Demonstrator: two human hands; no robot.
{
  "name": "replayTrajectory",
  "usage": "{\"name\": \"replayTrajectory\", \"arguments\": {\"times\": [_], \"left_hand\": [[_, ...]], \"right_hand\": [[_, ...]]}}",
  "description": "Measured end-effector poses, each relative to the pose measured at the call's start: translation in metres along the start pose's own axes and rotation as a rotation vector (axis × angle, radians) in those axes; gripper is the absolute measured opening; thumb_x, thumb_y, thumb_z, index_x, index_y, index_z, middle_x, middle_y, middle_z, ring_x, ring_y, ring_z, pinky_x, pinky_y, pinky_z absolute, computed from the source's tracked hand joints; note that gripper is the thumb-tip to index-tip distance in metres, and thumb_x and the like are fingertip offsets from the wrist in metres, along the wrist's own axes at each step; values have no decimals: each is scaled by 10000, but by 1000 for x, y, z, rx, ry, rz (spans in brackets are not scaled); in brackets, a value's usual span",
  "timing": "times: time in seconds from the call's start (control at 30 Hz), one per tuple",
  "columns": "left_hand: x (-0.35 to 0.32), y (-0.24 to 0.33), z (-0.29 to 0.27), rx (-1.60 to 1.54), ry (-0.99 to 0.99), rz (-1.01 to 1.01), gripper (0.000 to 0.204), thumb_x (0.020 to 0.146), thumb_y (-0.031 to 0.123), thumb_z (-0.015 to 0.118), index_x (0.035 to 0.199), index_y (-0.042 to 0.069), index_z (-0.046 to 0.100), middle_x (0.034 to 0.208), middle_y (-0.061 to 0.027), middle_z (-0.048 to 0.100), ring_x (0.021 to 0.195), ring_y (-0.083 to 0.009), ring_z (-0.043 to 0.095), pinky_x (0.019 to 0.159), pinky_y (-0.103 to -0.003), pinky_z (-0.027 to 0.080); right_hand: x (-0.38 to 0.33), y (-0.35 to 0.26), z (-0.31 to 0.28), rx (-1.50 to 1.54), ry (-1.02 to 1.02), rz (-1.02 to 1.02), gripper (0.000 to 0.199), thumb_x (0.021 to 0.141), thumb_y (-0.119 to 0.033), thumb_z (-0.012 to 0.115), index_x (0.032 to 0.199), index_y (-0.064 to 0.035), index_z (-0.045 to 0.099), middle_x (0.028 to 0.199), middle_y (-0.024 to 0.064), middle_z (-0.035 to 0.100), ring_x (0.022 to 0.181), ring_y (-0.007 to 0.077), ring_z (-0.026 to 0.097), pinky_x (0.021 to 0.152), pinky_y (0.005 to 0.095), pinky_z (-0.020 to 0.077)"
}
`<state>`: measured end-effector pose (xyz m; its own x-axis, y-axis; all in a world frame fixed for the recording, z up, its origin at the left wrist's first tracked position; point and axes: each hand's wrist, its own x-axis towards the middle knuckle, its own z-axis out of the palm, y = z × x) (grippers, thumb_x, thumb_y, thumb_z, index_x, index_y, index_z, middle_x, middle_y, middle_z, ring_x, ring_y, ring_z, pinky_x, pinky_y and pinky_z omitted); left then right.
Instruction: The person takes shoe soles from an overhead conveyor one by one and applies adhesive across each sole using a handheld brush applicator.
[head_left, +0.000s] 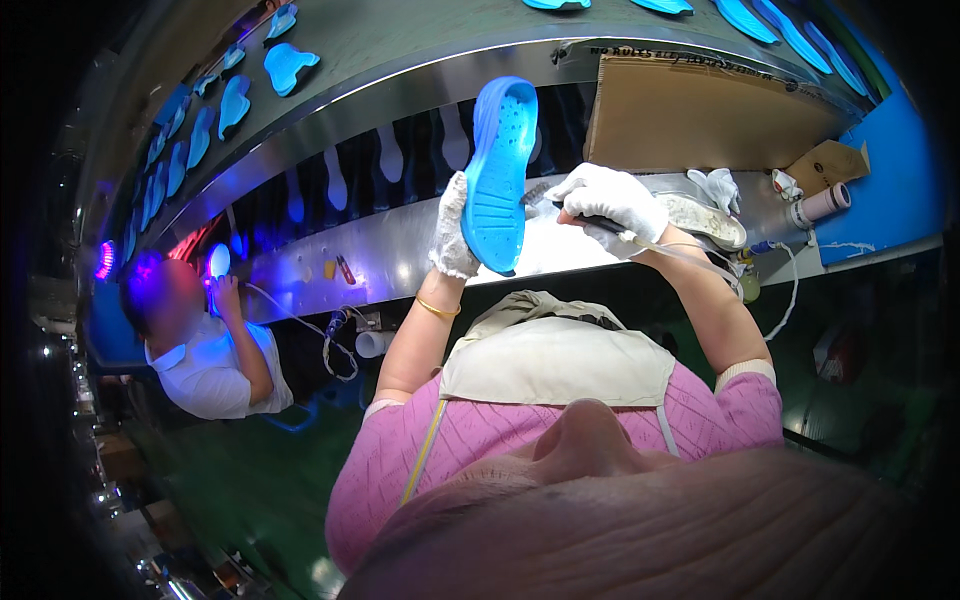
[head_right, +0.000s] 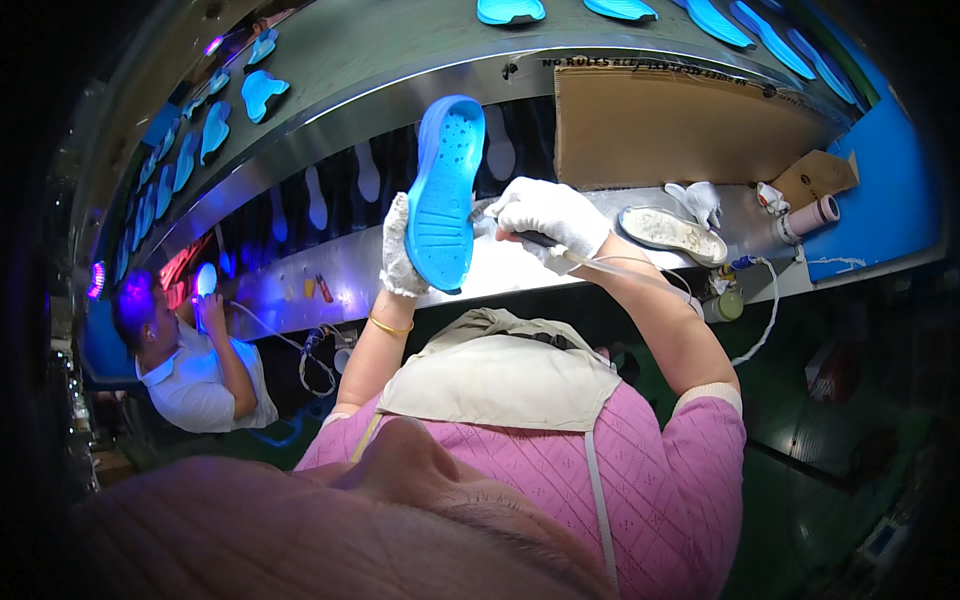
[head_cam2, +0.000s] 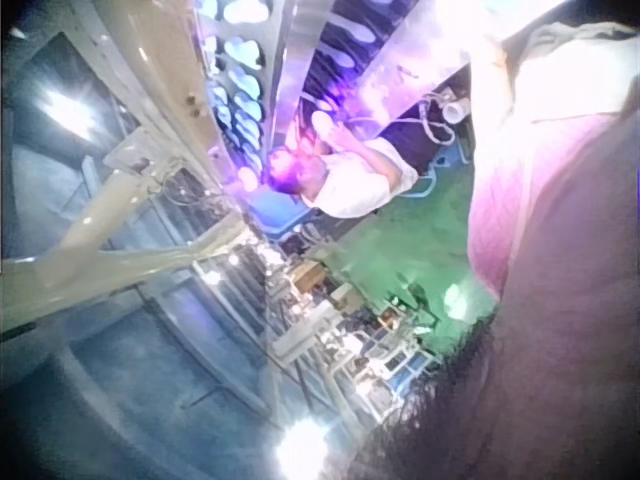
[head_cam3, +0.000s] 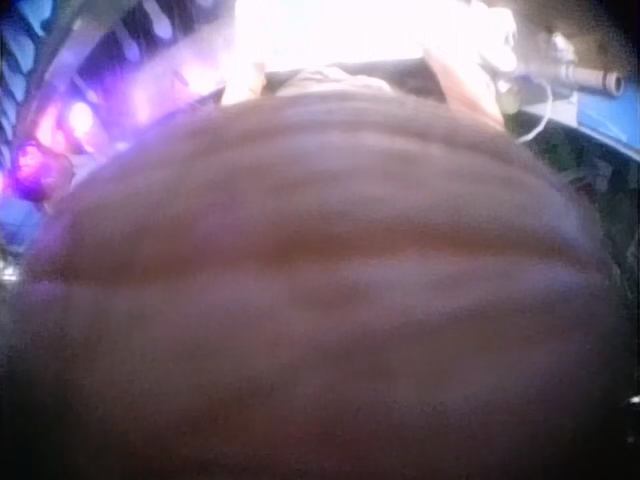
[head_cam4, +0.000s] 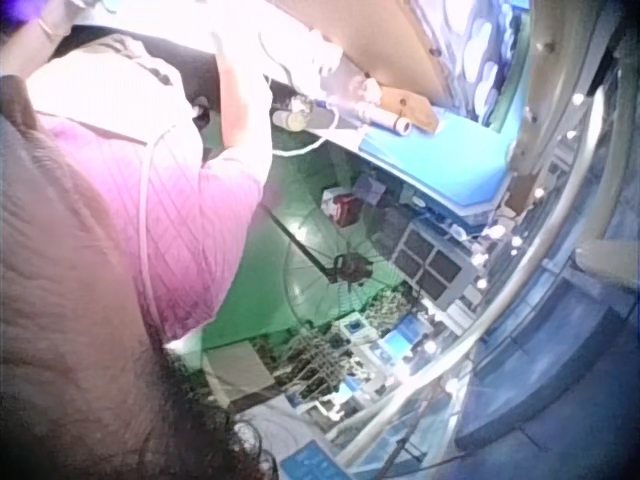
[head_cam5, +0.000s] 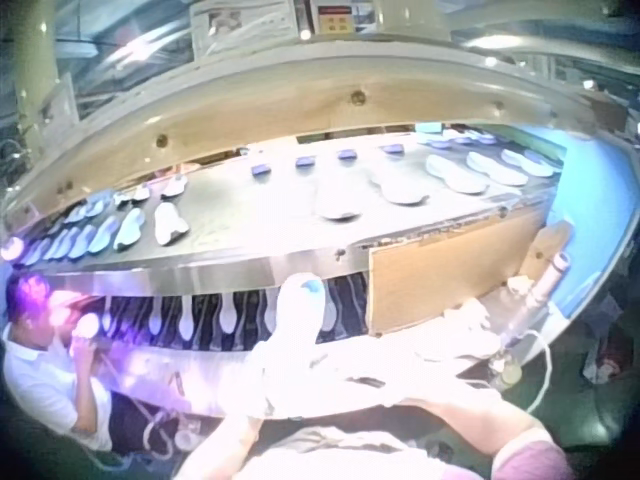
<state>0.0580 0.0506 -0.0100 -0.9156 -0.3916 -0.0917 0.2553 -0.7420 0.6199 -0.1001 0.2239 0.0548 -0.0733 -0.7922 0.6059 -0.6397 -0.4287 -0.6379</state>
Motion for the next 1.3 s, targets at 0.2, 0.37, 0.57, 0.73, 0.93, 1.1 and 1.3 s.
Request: {"name": "replayTrajectory", "arguments": {"times": [0.2,0.37,0.57,0.73,0.93,1.1,1.3], "left_hand": [[3,16,34,-86,-57,27,661,909,526,394,1257,-34,438,1102,-204,592,907,-303,631,812,-391,532],[9,33,12,-47,-123,82,711,899,562,378,1271,-43,423,1092,-247,587,965,-373,611,845,-434,518],[5,24,10,20,-193,79,734,881,575,427,1303,-24,392,1135,-221,569,990,-332,611,871,-415,508],[9,12,7,-23,-222,-13,738,871,563,467,1316,-18,381,1179,-213,548,1012,-328,598,895,-435,495],[6,11,8,38,-318,-64,738,876,555,449,1340,-10,353,1221,-211,522,1033,-341,582,907,-446,481],[14,44,29,-81,-390,-33,768,891,600,317,1336,-25,364,1232,-234,503,1021,-375,576,894,-496,472],[94,136,74,-345,-413,-6,777,887,598,328,1372,-8,281,1357,-235,365,1201,-415,414,988,-551,375]], "right_hand": [[20,-6,15,-211,-24,-154,140,729,-33,629,866,-63,633,901,102,613,794,256,598,667,305,481],[6,-21,17,42,-225,-18,202,615,88,678,756,-44,621,854,129,642,779,290,614,697,347,486],[28,-1,5,641,279,307,130,753,22,684,838,-25,597,900,116,657,747,153,623,688,270,510],[65,11,11,1113,443,104,190,804,-101,694,936,-65,562,1019,113,621,957,191,588,891,350,469],[98,24,31,1378,317,217,232,800,-180,708,946,-94,550,1079,94,577,1025,220,543,941,368,423],[90,22,18,1385,441,38,163,807,-110,692,920,-86,579,1019,108,616,1028,250,570,993,411,401],[67,1,9,1251,538,17,151,804,-104,692,913,-126,589,1001,64,627,1039,226,574,974,457,417]]}}
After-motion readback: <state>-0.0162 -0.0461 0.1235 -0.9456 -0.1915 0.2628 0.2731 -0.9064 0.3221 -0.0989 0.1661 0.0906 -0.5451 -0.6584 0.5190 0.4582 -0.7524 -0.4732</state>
